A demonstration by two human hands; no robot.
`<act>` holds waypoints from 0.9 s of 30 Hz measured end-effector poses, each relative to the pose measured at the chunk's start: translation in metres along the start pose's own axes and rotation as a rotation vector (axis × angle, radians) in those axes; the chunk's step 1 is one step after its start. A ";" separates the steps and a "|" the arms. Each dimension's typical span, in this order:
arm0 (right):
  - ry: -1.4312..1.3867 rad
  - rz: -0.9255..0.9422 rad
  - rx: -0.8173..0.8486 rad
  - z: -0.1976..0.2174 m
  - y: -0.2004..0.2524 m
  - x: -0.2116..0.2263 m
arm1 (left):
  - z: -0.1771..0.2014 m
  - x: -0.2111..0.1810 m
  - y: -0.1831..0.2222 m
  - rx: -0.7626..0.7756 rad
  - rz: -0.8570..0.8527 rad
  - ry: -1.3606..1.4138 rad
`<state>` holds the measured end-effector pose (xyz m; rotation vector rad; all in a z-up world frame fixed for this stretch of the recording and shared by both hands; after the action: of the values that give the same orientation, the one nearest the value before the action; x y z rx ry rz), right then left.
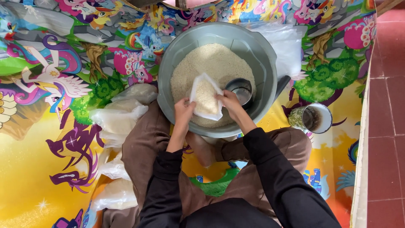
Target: Scooping rice from a large basin into small plastic bags using a metal cup and a plastic scoop, then sifting and sealing the bags.
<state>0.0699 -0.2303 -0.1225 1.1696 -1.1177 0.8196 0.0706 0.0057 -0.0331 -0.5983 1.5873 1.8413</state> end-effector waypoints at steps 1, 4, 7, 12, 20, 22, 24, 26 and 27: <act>-0.003 0.001 -0.002 0.001 0.006 0.005 | 0.003 -0.001 0.000 0.001 -0.002 -0.003; -0.012 0.054 -0.090 0.015 0.018 0.014 | 0.026 -0.009 0.003 -0.203 -0.075 -0.122; -0.014 0.018 -0.093 0.027 0.031 0.014 | 0.037 -0.016 0.002 -0.317 -0.138 -0.169; 0.227 0.169 -0.225 0.052 0.062 0.035 | 0.054 -0.035 0.023 -0.497 -0.266 -0.266; 0.557 0.109 -0.235 0.043 0.120 0.063 | 0.057 -0.048 0.049 -0.517 -0.367 -0.404; 0.545 0.100 -0.242 0.050 0.113 0.050 | 0.052 -0.048 0.047 -0.508 -0.376 -0.494; 0.581 0.230 -0.176 0.061 0.092 0.014 | 0.046 -0.031 0.037 -0.348 -0.238 -0.457; 0.453 0.154 -0.137 0.057 0.095 0.025 | 0.039 -0.012 0.026 -0.298 -0.203 -0.372; 0.325 0.072 -0.100 0.054 0.098 0.026 | 0.035 0.000 0.021 -0.244 -0.166 -0.290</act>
<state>-0.0272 -0.2610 -0.0690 0.8799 -0.9232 0.9603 0.0576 0.0384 -0.0128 -0.5229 1.1031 1.9100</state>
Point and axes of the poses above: each hand's wrist, its own y-axis away from the middle knuckle, its own z-axis out of the back of the hand, x = y × z, the point moved 8 cm from there along -y, towards the middle knuckle, and after that the axes turned 14 degrees about z, right-handed, at the moved point
